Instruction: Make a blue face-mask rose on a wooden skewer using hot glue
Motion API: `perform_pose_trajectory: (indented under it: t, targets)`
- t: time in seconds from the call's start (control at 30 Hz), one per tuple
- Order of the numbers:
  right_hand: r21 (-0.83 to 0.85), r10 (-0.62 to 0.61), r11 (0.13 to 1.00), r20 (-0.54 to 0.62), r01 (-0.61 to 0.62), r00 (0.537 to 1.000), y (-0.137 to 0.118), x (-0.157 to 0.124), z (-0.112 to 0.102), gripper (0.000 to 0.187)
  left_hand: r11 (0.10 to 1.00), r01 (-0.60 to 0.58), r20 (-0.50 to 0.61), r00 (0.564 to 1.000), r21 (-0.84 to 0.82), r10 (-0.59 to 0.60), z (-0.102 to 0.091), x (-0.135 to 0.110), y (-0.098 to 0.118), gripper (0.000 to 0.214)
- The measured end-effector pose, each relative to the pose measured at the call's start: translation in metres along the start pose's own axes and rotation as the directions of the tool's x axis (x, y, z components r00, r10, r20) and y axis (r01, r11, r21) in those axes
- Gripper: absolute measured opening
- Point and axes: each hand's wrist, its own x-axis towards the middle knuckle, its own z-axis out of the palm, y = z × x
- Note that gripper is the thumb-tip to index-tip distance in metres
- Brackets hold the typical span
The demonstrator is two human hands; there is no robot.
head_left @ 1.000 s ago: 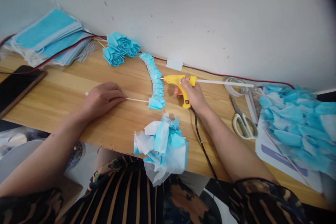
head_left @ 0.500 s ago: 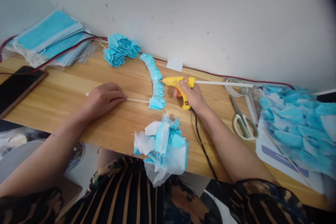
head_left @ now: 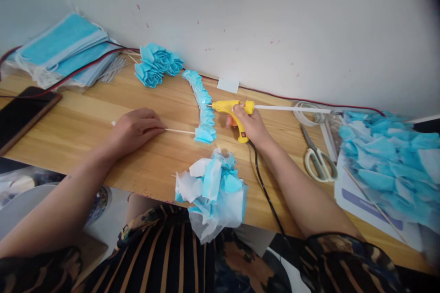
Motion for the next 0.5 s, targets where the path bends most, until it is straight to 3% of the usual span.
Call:
perform_pose_trajectory:
  t: [0.5]
  targets:
    - [-0.012, 0.003, 1.0, 0.03, -0.003, 1.0, 0.0055, 0.0014, -0.0005, 0.067, 1.0, 0.012, 0.018, 1.0, 0.022, -0.012, -0.0001, -0.0004, -0.0002, 0.035]
